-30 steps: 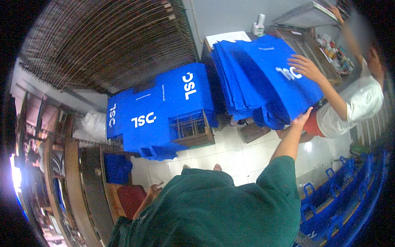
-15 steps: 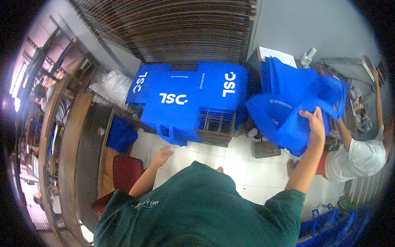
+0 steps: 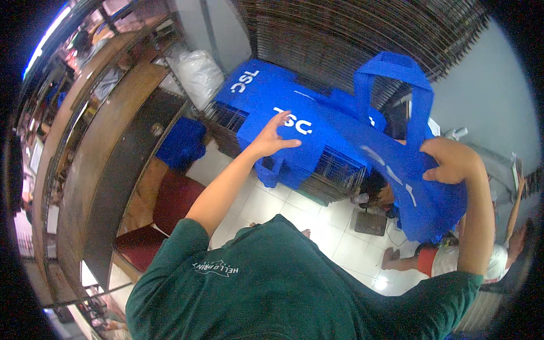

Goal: The person folds blue tote bags with 'TSC' branding and places them into a metal wire basket. The person repeatedly picks up a bag, folds it flat, and stacks it into the basket. A coworker is visible in the background performing similar folding tasks.

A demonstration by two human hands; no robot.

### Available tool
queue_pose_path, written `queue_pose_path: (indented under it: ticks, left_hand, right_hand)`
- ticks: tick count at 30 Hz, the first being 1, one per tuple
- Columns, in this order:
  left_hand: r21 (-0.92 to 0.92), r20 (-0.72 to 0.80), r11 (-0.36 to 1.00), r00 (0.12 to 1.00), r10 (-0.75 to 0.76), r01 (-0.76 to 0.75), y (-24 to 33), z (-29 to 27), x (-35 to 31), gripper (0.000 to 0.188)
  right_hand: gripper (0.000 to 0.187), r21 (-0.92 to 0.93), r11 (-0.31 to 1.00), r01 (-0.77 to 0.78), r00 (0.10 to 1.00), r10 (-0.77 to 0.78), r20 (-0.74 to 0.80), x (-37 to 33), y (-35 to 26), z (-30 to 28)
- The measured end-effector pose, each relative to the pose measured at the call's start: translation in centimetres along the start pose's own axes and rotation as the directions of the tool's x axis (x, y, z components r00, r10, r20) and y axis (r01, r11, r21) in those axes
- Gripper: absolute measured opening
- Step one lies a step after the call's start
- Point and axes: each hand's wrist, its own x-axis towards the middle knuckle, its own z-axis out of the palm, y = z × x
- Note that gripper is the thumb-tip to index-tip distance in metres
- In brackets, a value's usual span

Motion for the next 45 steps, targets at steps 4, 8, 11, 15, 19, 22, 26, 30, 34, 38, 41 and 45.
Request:
queue_pose_path:
  ticks: [4,8,11,15,19,22,26,30,34,38,41,45]
  left_hand:
    - [-0.174,0.044,0.982,0.996,0.080,-0.071,1.9,-3.9,-0.2,0.088]
    - [-0.410,0.075,0.912,0.997,0.036,-0.002,3.6,-8.9,-2.2,0.068]
    - [-0.521,-0.024,0.845,0.992,0.125,-0.119,5.5,-12.2,-2.9,0.044]
    - [-0.384,-0.068,0.915,0.993,0.101,-0.119,11.8,-16.6,-3.4,0.041]
    - [-0.363,-0.118,0.930,0.993,0.022,-0.063,12.7,-20.2,-2.1,0.039]
    - [-0.287,-0.229,0.957,0.973,-0.027,-0.040,9.7,-23.3,-0.6,0.039]
    - [-0.139,-0.492,0.990,0.867,-0.082,0.015,8.0,-25.6,-0.1,0.044]
    - [-0.136,-0.824,0.989,0.548,-0.145,0.057,6.5,-26.6,2.0,0.049]
    - [-0.315,-0.868,0.949,0.398,-0.297,0.020,10.0,-25.3,1.2,0.055]
    - [-0.314,-0.890,0.926,0.405,-0.211,-0.208,7.8,-25.6,1.3,0.052]
    - [-0.268,-0.934,0.881,0.329,-0.139,-0.390,8.8,-25.6,-0.7,0.040]
    - [-0.311,-0.942,0.780,0.288,-0.175,-0.543,8.7,-25.7,-4.8,0.040]
  right_hand:
    - [0.044,-0.167,0.985,0.041,0.976,-0.075,-0.205,1.2,-2.5,-1.9]
    - [0.043,-0.272,0.961,-0.040,0.801,-0.132,-0.584,5.3,-3.3,-3.5]
    - [0.043,-0.306,0.895,-0.325,0.663,-0.016,-0.749,11.9,-2.9,-5.2]
    - [0.051,-0.188,0.833,-0.520,0.414,0.053,-0.909,20.1,-4.9,-6.8]
    - [0.061,-0.048,0.976,-0.211,0.270,0.011,-0.963,23.6,-8.5,-5.9]
    - [0.057,0.233,0.922,0.310,0.415,0.089,-0.905,23.7,-11.2,-1.7]
    - [0.046,0.543,0.627,0.558,0.667,0.051,-0.744,26.3,-11.1,9.7]
    - [0.056,0.964,0.223,0.145,0.988,0.014,-0.152,26.0,-15.9,19.7]
    - [0.077,0.958,-0.218,-0.187,0.933,-0.344,0.103,27.4,-20.7,24.8]
    - [0.091,0.856,-0.423,-0.296,0.801,-0.598,-0.019,30.0,-22.6,21.9]
    - [0.096,0.809,-0.487,-0.328,0.718,-0.685,-0.121,32.4,-23.4,17.5]
    - [0.074,0.738,-0.578,-0.348,0.706,-0.680,-0.199,35.5,-22.8,13.9]
